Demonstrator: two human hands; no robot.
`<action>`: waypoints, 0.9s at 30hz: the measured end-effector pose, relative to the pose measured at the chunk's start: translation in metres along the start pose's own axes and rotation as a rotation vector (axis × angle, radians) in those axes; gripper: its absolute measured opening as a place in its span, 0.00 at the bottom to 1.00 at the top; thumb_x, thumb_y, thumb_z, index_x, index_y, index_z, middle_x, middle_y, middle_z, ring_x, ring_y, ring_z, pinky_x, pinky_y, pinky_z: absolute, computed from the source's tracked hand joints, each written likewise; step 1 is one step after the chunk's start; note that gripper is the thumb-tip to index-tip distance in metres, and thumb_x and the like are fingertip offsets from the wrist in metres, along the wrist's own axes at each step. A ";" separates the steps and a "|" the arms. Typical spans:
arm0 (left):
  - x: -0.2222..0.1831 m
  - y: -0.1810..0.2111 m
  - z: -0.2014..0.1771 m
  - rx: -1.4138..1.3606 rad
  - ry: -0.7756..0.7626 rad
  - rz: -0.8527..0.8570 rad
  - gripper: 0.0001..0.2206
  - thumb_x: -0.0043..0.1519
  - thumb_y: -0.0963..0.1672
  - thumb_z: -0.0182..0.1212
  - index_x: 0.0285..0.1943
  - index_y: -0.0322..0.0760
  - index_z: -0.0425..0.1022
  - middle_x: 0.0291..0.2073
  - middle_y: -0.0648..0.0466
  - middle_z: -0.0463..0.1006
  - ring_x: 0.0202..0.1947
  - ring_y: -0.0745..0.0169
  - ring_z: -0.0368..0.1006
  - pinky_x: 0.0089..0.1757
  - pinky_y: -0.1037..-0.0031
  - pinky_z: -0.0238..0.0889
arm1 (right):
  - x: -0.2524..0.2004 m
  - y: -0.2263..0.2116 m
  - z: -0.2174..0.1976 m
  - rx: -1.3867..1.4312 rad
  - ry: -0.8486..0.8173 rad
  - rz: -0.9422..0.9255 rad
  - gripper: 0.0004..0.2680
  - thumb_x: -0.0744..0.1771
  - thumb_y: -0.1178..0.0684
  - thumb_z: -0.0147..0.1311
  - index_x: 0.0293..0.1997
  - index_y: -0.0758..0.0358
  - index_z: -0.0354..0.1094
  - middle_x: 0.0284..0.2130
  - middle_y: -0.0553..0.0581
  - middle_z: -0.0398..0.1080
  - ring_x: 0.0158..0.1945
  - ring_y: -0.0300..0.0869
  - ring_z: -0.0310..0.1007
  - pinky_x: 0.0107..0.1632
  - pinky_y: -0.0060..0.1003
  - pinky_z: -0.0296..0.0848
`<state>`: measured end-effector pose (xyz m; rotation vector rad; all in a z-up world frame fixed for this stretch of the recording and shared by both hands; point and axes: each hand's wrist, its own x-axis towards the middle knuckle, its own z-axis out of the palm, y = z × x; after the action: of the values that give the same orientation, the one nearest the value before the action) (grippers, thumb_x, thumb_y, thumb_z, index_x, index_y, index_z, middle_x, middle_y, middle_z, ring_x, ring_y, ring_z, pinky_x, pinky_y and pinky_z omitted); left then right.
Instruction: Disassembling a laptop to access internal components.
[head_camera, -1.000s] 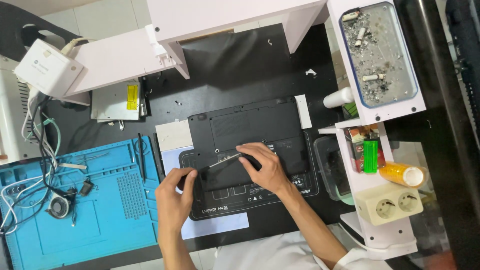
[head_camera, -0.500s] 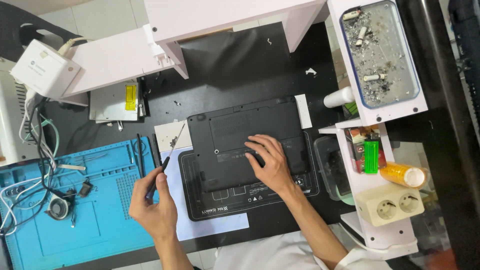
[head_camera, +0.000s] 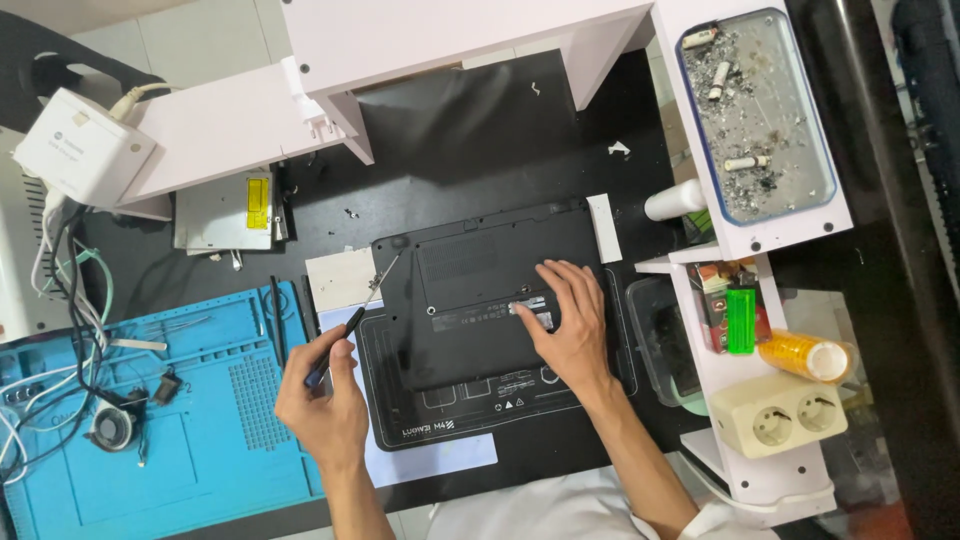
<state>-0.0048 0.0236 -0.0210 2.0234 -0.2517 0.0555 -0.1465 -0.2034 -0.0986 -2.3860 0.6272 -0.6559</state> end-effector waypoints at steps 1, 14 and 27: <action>0.003 0.002 0.003 0.036 -0.010 0.006 0.06 0.67 0.40 0.65 0.49 0.32 0.80 0.34 0.54 0.77 0.31 0.71 0.71 0.31 0.81 0.59 | 0.000 -0.001 -0.003 -0.038 0.009 0.028 0.20 0.62 0.53 0.68 0.58 0.65 0.69 0.59 0.59 0.68 0.67 0.55 0.64 0.71 0.56 0.58; -0.007 0.000 0.008 0.014 -0.070 0.015 0.07 0.67 0.40 0.64 0.51 0.32 0.80 0.35 0.54 0.80 0.36 0.70 0.76 0.35 0.81 0.63 | -0.001 0.001 -0.024 0.057 0.052 0.289 0.40 0.57 0.52 0.75 0.73 0.68 0.47 0.69 0.69 0.55 0.71 0.61 0.55 0.71 0.53 0.57; -0.044 -0.015 0.004 -0.205 -0.085 -0.205 0.08 0.66 0.39 0.63 0.51 0.27 0.79 0.36 0.50 0.81 0.36 0.67 0.78 0.37 0.79 0.68 | -0.006 0.008 -0.024 0.163 0.130 0.336 0.37 0.58 0.56 0.74 0.72 0.67 0.51 0.64 0.69 0.57 0.68 0.57 0.61 0.69 0.49 0.65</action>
<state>-0.0449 0.0334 -0.0430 1.8386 -0.0980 -0.1789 -0.1676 -0.2156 -0.0885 -2.0365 0.9657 -0.6865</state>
